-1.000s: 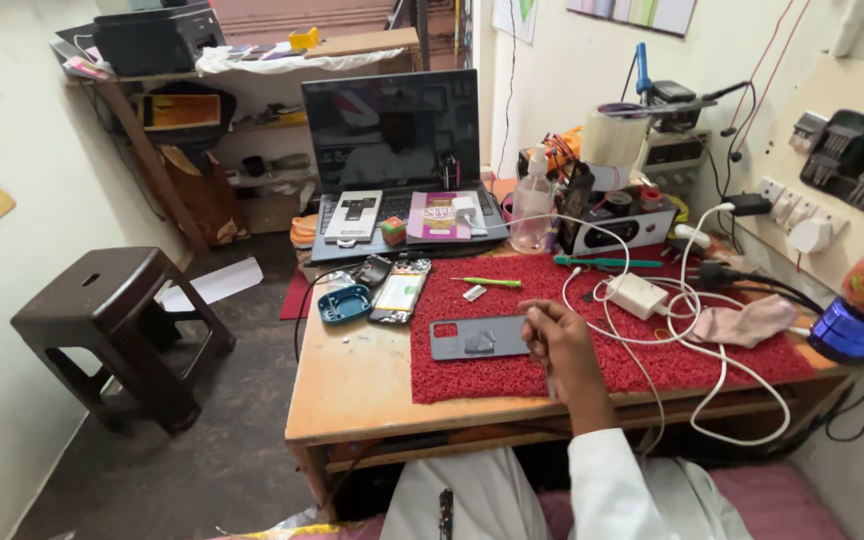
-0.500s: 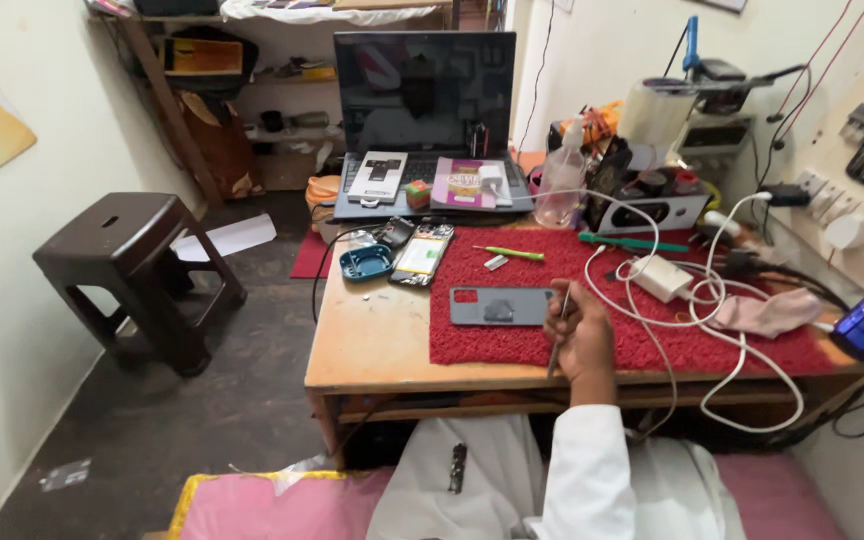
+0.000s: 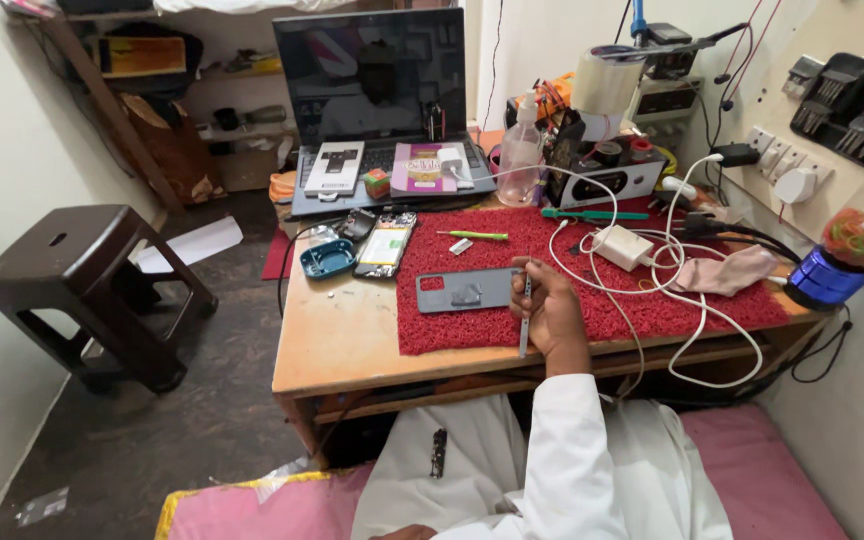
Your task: The person uses a metal spudger to pry and remove adhesive strips from the back cover of a smartphone. They then use a small metal blade to scrape residue from the cover's surface.
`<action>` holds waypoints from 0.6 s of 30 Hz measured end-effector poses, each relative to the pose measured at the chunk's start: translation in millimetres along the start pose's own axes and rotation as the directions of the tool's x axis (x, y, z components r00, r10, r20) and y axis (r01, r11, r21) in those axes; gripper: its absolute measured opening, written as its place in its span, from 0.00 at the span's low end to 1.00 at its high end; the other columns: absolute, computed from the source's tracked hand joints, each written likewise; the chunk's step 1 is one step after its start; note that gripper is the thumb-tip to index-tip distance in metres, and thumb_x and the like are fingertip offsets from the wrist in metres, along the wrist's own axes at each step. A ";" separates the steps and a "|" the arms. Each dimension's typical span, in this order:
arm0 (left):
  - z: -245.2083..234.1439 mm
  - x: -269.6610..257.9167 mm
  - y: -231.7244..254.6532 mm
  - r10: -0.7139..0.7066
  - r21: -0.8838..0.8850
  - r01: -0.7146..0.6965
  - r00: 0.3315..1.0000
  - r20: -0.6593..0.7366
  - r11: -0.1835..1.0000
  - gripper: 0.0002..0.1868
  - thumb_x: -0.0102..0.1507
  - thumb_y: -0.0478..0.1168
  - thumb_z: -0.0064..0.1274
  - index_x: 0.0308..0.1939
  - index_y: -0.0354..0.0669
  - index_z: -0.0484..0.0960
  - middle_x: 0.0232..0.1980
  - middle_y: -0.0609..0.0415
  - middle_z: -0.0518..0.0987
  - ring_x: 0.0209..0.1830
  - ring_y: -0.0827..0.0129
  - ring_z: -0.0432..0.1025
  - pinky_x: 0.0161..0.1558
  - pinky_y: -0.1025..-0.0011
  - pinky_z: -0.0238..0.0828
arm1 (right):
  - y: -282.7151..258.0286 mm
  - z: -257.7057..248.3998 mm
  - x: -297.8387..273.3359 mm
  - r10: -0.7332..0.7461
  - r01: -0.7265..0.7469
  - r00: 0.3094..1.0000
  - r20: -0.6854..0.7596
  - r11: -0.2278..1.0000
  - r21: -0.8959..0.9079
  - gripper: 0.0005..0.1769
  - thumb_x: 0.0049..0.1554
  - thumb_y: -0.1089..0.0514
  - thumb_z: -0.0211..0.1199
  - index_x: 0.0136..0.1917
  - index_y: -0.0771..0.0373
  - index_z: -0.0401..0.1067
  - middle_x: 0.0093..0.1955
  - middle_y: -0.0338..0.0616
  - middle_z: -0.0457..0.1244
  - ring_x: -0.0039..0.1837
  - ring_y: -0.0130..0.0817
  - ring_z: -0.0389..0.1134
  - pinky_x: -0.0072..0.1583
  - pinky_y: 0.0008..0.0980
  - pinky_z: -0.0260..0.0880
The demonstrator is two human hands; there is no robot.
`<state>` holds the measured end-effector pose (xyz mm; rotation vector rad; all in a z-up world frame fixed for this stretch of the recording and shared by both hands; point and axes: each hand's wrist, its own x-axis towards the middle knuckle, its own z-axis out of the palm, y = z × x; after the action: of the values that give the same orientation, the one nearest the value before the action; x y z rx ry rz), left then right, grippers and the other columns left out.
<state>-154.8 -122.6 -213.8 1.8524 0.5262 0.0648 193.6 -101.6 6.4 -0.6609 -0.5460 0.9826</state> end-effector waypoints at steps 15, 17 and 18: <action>-10.4 -38.4 -42.7 0.215 -0.012 -0.215 0.977 -0.006 0.977 0.16 0.71 0.42 0.51 0.61 0.48 0.83 0.55 0.51 0.86 0.56 0.69 0.81 0.59 0.70 0.75 | -4.7 -5.7 4.7 0.065 -0.068 0.997 0.044 0.994 0.083 0.17 0.59 0.56 0.55 0.57 0.68 0.72 0.37 0.41 0.62 0.35 0.29 0.57 0.37 0.29 0.56; -6.8 -46.3 -42.4 0.120 -0.068 -0.120 0.993 -0.010 0.990 0.18 0.68 0.45 0.61 0.61 0.49 0.82 0.54 0.52 0.86 0.55 0.71 0.82 0.58 0.71 0.77 | -8.4 -2.8 0.8 0.063 -0.073 0.995 0.084 0.990 0.123 0.17 0.59 0.56 0.56 0.57 0.68 0.72 0.37 0.42 0.61 0.35 0.30 0.57 0.38 0.29 0.57; -9.2 -48.7 -41.3 0.071 -0.088 -0.071 0.997 -0.008 0.994 0.20 0.66 0.47 0.65 0.61 0.50 0.81 0.54 0.53 0.86 0.55 0.72 0.82 0.58 0.71 0.77 | -12.5 8.9 -1.7 0.060 -0.069 0.995 0.085 0.992 0.110 0.16 0.58 0.56 0.56 0.57 0.66 0.72 0.37 0.41 0.61 0.35 0.29 0.57 0.38 0.29 0.57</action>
<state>-214.7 -122.9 -238.0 1.7842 0.4537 0.1384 193.8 -105.7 21.2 -0.5422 -0.5398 1.0967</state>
